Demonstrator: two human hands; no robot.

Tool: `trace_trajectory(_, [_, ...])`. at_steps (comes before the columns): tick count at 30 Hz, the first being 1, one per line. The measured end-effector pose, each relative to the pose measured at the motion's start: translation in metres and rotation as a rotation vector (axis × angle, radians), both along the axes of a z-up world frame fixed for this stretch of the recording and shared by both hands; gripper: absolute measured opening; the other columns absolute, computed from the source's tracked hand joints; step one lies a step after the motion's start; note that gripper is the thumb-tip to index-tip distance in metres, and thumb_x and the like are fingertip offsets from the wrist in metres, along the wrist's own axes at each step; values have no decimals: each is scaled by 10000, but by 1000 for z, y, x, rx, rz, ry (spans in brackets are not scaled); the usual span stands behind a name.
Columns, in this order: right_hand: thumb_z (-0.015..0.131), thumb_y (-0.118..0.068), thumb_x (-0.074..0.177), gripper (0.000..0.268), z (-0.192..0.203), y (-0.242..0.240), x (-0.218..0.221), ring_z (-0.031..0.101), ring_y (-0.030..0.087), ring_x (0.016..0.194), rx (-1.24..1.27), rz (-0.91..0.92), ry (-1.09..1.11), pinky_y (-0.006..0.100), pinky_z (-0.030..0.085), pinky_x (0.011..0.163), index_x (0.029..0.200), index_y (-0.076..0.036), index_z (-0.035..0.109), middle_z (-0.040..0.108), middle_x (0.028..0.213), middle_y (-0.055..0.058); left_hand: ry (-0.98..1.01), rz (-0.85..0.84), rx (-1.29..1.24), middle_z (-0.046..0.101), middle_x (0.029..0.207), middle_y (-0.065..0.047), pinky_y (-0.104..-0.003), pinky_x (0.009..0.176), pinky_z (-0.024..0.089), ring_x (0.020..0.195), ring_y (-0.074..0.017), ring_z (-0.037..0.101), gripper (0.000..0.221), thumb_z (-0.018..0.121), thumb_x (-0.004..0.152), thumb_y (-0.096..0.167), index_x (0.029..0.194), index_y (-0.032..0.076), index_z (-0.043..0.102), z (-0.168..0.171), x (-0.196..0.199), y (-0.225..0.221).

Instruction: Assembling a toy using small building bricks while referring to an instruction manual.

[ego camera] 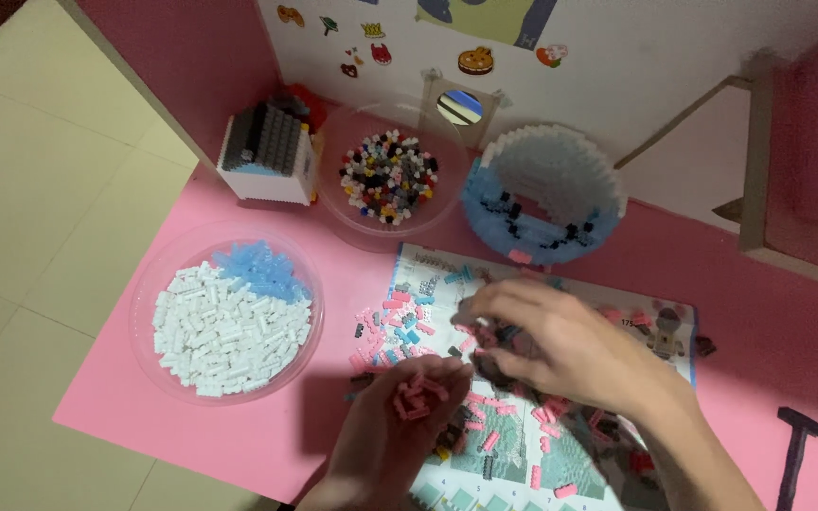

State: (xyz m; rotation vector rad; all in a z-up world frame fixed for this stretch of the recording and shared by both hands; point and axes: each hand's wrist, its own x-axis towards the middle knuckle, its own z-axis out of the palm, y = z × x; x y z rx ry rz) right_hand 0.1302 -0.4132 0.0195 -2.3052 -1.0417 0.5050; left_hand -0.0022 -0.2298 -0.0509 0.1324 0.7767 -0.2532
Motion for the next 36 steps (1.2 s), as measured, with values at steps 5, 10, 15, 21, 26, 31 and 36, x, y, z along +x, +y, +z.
trace_trajectory(5, [823,-134,750,540,-24,12,-5,624,342,1286,-259,197,-259,511,551,1044,1274,-94,699,603,1449,109,25,35,77,672,1139,-297,-548,1130,546,1144,-403,657,299,464,1069,94,1115,-161,615,-10,-11,8])
trace_trajectory(10, [688,-181,912,278,-24,24,-3,684,329,1135,-246,213,-267,497,601,906,1172,-114,762,654,1370,99,20,1,105,681,1177,-303,-519,1061,535,1151,-412,651,322,477,1061,123,1143,-149,630,-6,-13,13])
trace_trajectory(15, [680,-197,924,264,-20,24,-2,692,312,1119,-270,207,-228,492,589,916,1168,-134,761,678,1317,74,44,32,85,630,1180,-281,-490,1110,542,1146,-385,618,231,523,1020,53,1116,-148,584,10,-5,11])
trace_trajectory(21, [788,-79,764,338,18,21,-13,708,288,906,-192,119,-222,460,595,811,1099,-87,745,716,1106,44,85,60,85,618,1194,-284,-488,1085,552,1143,-389,623,250,571,969,12,1114,-191,590,15,1,3])
trace_trajectory(26, [769,-197,896,162,80,54,-58,838,124,780,-31,-508,682,272,692,676,975,-111,881,884,943,-10,-203,-173,33,588,809,-69,-349,560,366,654,-171,505,201,475,1063,231,970,110,606,-30,-5,-15])
trace_trajectory(31, [603,34,679,464,28,12,-50,769,235,1057,400,10,24,340,645,923,1098,-76,765,788,1215,43,-100,-24,-36,655,1053,-128,-367,849,503,938,-221,598,175,573,1020,169,1081,19,640,-37,-1,-15])
trace_trajectory(36, [784,-120,842,173,-15,-36,-24,789,175,750,363,-461,-106,261,616,619,997,-53,821,864,1035,115,-5,-17,-7,637,861,-116,-318,723,545,794,-223,599,194,619,1031,199,907,51,607,-27,3,-5])
